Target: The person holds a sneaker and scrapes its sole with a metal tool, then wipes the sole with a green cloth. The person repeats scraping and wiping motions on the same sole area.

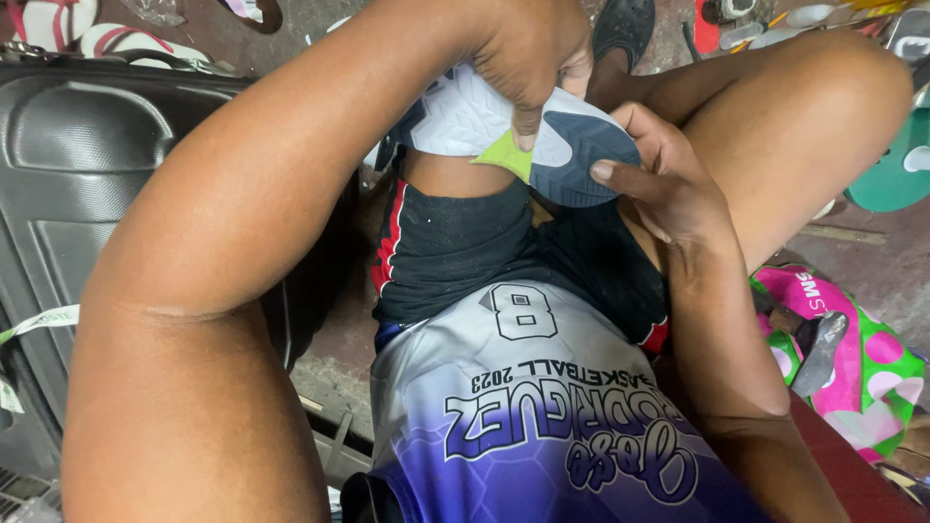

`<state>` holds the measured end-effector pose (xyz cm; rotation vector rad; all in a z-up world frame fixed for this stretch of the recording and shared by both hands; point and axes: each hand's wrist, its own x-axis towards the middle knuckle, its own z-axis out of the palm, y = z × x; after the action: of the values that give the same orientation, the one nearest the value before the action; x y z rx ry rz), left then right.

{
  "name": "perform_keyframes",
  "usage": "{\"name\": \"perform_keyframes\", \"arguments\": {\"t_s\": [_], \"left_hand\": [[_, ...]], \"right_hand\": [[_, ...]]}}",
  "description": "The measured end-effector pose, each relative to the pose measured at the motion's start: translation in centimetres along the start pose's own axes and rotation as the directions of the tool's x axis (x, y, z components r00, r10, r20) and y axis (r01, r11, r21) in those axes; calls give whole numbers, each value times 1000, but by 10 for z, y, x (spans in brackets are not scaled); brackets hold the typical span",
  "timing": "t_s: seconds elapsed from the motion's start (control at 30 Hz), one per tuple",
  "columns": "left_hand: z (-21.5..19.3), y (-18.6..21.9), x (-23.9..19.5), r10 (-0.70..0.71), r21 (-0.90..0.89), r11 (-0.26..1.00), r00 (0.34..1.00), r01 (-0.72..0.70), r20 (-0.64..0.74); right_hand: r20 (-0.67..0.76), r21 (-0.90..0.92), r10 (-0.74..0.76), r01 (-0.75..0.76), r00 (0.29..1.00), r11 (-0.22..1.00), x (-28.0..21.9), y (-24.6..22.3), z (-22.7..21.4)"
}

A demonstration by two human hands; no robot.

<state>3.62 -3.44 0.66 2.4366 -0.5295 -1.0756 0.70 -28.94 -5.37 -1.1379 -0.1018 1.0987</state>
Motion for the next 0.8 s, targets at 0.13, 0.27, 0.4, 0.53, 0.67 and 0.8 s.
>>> {"name": "perform_keyframes", "arguments": {"t_s": [0.13,0.27,0.4,0.53,0.67,0.8], "left_hand": [[-2,3,5,6,31,999,1000,-6,-5],[-5,9,13,20,41,999,1000,-20,1],[-2,8,19,23,27,999,1000,-23,3],[2,-6,29,42,-28,999,999,-42,8],[6,-31,34,188,-329,927,982,-183,-16],[10,-57,17,39,-527,832,967,-172,-252]], "right_hand": [[36,45,34,-36,999,998,-1,4,-1],[20,97,40,-42,999,994,-3,16,5],[36,138,25,-30,999,990,-2,21,5],[-43,68,-24,26,999,997,-4,16,3],[-67,277,-177,188,982,942,-6,4,8],[-60,304,-290,294,955,906,0,-7,17]]}}
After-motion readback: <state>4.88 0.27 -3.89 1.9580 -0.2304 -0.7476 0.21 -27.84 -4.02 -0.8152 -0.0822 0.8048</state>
